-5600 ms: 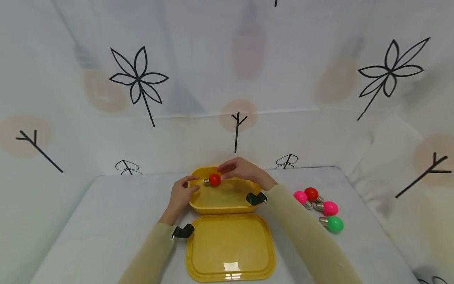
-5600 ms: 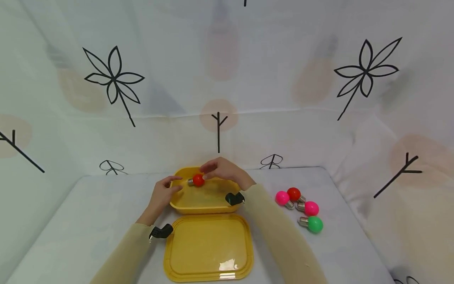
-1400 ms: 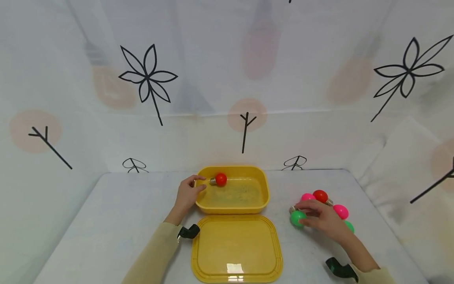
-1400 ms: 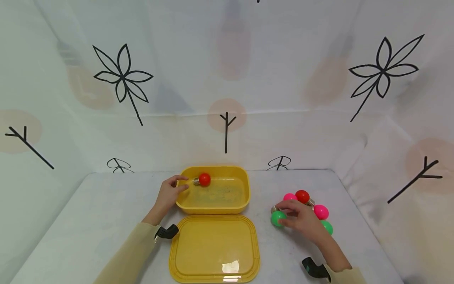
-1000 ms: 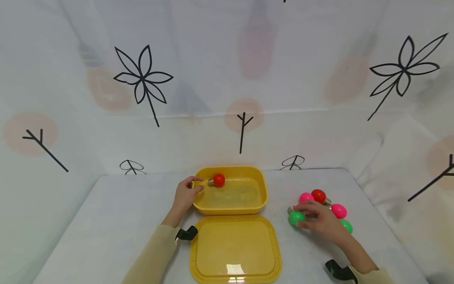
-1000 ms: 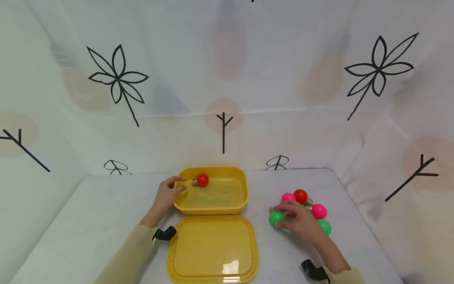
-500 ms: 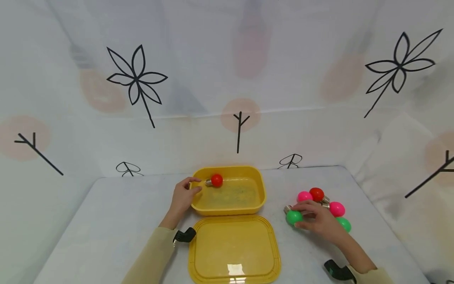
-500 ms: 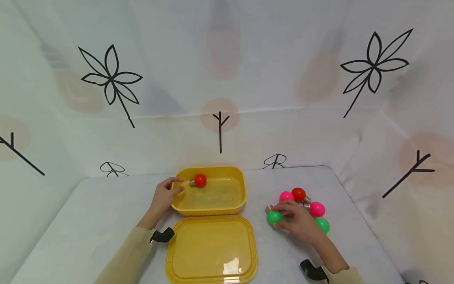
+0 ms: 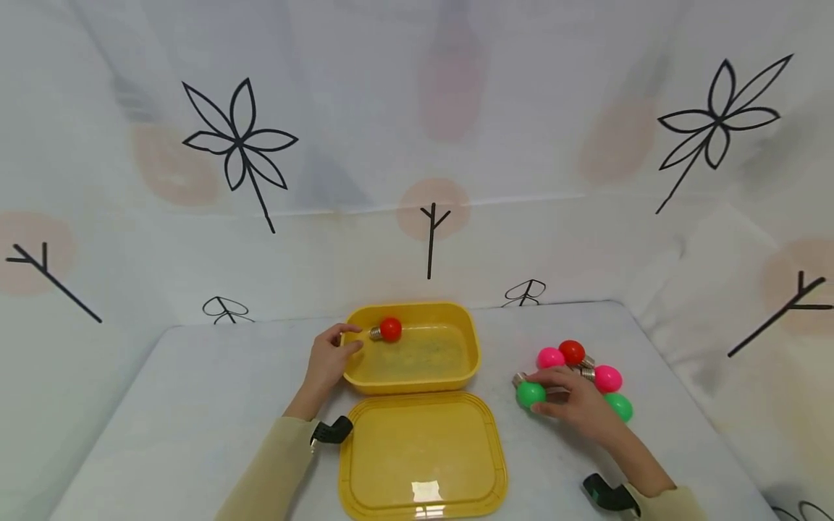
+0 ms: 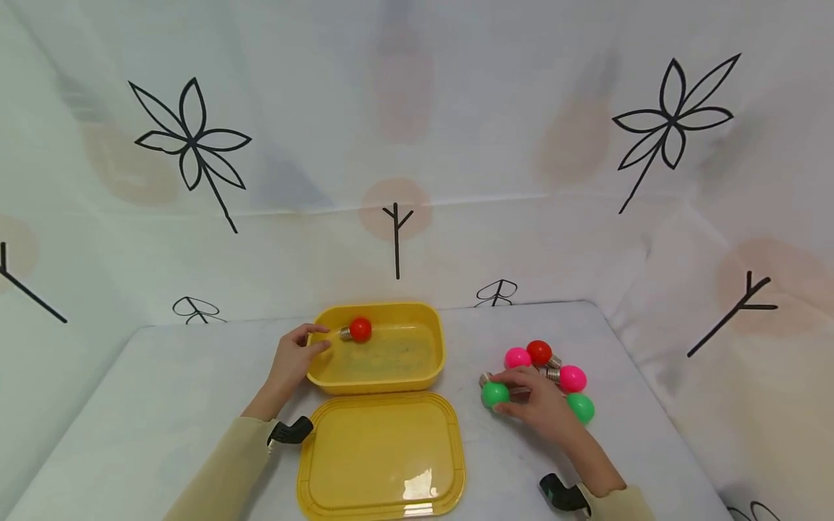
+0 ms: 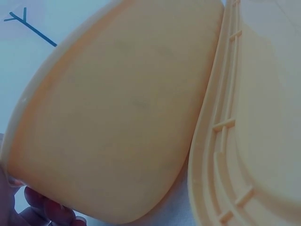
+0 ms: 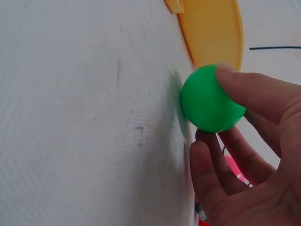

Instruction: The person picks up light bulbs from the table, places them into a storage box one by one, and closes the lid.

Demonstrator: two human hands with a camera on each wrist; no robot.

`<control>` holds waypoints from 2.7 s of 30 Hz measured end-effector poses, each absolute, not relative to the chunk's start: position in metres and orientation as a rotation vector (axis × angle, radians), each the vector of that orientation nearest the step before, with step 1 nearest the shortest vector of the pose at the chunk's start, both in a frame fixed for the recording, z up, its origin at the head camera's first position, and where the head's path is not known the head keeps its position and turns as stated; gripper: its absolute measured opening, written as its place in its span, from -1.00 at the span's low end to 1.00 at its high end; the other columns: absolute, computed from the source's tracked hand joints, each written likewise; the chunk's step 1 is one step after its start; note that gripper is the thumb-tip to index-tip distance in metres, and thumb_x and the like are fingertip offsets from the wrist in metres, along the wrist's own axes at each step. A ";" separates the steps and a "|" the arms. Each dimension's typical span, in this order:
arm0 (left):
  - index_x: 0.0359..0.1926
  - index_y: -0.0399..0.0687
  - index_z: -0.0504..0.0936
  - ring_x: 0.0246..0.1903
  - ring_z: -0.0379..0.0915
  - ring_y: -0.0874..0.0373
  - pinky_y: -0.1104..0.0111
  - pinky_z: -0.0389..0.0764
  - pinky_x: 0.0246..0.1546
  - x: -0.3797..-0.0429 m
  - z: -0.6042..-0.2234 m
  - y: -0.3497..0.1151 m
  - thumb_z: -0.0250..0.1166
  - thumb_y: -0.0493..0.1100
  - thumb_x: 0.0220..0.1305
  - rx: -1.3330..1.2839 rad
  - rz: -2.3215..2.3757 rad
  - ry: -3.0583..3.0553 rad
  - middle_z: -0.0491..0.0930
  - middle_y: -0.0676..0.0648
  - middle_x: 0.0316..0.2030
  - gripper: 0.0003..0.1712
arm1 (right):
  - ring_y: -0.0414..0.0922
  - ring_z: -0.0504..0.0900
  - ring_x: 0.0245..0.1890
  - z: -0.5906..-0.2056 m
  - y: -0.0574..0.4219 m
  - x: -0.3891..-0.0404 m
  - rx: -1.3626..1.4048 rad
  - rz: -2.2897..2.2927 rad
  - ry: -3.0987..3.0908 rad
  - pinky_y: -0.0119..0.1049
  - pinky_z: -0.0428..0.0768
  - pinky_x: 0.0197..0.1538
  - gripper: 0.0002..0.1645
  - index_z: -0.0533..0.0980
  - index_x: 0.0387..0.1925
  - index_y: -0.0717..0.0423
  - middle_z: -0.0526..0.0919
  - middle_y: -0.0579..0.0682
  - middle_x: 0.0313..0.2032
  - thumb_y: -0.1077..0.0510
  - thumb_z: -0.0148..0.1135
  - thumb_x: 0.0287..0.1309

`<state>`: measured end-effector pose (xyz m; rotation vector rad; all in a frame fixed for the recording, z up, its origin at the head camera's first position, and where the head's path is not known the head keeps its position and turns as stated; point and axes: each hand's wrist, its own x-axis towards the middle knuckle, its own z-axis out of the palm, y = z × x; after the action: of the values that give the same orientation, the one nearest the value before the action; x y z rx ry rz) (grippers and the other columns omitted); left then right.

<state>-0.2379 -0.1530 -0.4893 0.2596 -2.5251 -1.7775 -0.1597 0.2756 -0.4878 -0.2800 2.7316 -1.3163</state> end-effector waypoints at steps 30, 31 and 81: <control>-0.05 -0.07 0.69 -0.20 0.21 0.01 0.18 0.20 -0.19 -0.238 -0.488 -0.155 0.36 -0.24 0.23 0.229 -1.764 -2.523 0.41 -0.12 -0.19 -0.75 | 0.05 0.63 -0.04 -0.481 0.274 -0.165 -0.424 -1.371 2.767 -0.30 0.65 -0.06 -0.46 0.59 0.06 0.09 0.63 0.01 0.00 0.22 0.54 -0.02; -0.05 -0.08 0.69 -0.18 0.21 0.01 0.17 0.21 -0.17 -0.238 -0.487 -0.155 0.36 -0.25 0.23 0.228 -1.763 -2.524 0.42 -0.12 -0.17 -0.75 | 0.04 0.63 -0.04 -0.479 0.274 -0.166 -0.424 -1.376 2.764 -0.33 0.65 -0.06 -0.46 0.59 0.07 0.09 0.63 0.01 0.00 0.21 0.53 -0.01; -0.08 -0.08 0.69 -0.25 0.20 0.02 0.21 0.21 -0.28 -0.238 -0.489 -0.156 0.35 -0.25 0.22 0.203 -1.719 -2.535 0.41 -0.11 -0.25 -0.77 | 0.10 0.58 0.03 -0.440 0.245 -0.200 -0.663 -1.536 2.643 -0.24 0.62 0.03 -0.49 0.57 0.11 0.12 0.60 0.03 0.07 0.20 0.47 0.09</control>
<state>-0.2377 -0.1561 -0.4887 0.2026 -2.5348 -1.7187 -0.2000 0.2448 -0.4405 -0.6630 2.6430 -1.5359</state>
